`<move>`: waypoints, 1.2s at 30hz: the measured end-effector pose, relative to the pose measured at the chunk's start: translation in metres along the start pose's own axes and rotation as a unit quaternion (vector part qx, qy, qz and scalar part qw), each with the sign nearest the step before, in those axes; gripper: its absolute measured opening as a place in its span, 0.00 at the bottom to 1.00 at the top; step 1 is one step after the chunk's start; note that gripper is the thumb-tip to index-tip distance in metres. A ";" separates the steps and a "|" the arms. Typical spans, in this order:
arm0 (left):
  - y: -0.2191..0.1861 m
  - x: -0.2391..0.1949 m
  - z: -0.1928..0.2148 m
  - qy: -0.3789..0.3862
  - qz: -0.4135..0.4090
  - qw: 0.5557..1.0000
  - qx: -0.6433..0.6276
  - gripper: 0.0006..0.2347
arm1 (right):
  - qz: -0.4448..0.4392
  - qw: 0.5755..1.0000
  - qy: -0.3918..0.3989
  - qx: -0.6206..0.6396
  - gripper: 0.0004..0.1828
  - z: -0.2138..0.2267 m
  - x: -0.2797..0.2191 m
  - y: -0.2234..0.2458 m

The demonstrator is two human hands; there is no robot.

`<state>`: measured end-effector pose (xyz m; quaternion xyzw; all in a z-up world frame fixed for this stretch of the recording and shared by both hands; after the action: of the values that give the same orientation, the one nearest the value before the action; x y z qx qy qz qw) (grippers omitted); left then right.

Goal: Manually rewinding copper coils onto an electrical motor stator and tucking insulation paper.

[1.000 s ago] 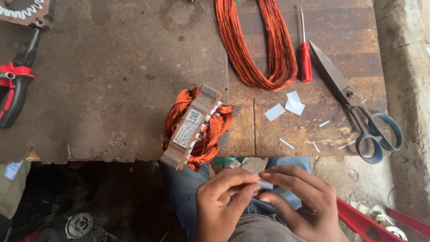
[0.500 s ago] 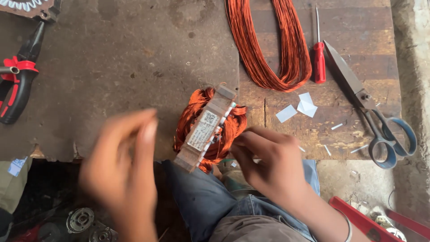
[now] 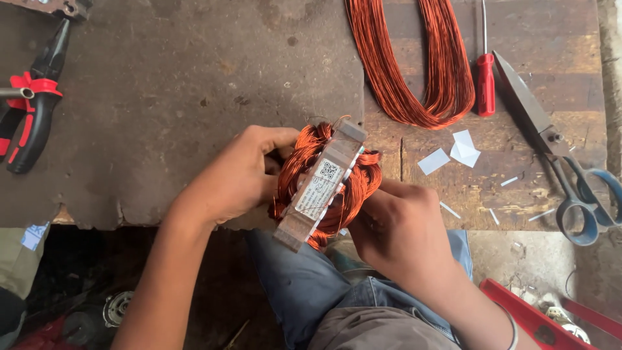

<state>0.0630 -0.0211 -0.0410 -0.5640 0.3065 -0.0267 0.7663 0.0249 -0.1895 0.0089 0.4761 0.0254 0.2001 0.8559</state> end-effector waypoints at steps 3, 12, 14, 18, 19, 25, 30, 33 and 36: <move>-0.008 0.000 0.000 -0.019 -0.057 0.998 0.030 0.11 | 0.008 0.999 0.022 0.041 0.06 0.001 0.004 -0.001; -0.004 0.001 -0.003 -0.026 -0.031 0.999 0.011 0.13 | -0.029 0.999 0.002 0.016 0.05 -0.002 -0.002 -0.006; -0.002 0.001 -0.003 -0.029 -0.033 0.999 0.017 0.13 | -0.019 1.000 0.011 0.011 0.06 -0.002 0.002 -0.004; -0.002 -0.001 -0.006 -0.028 -0.032 0.998 -0.041 0.18 | 0.058 0.994 0.061 -0.064 0.06 -0.010 0.005 0.004; -0.001 0.000 -0.006 -0.028 -0.033 0.998 -0.041 0.18 | 0.059 0.994 0.060 -0.064 0.06 -0.010 0.004 0.006; 0.006 0.001 -0.004 -0.034 -0.049 0.997 -0.049 0.19 | 0.045 0.992 0.069 -0.092 0.08 -0.014 0.003 -0.006; 0.011 0.003 -0.002 -0.056 -0.027 0.998 -0.015 0.16 | 0.065 0.994 0.070 0.052 0.10 -0.012 0.010 -0.007; 0.014 0.005 -0.003 -0.054 -0.028 0.998 -0.031 0.17 | 0.040 0.996 0.060 0.056 0.09 -0.017 0.003 -0.019; -0.001 0.002 -0.003 -0.063 -0.070 0.995 0.010 0.17 | 0.030 0.996 0.037 0.077 0.08 -0.018 -0.002 -0.024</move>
<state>0.0630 -0.0244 -0.0417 -0.5768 0.2168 -0.0480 0.7861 0.0266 -0.1873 -0.0213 0.5335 0.0584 0.2402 0.8089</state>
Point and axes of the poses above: each hand's wrist, its own x-axis towards the middle knuckle, its own z-axis out of the back of the hand, y = z × x, the point moved 8 cm from there along x, towards the middle knuckle, and after that the axes turned 9 degrees about x, right-handed, at the moved point
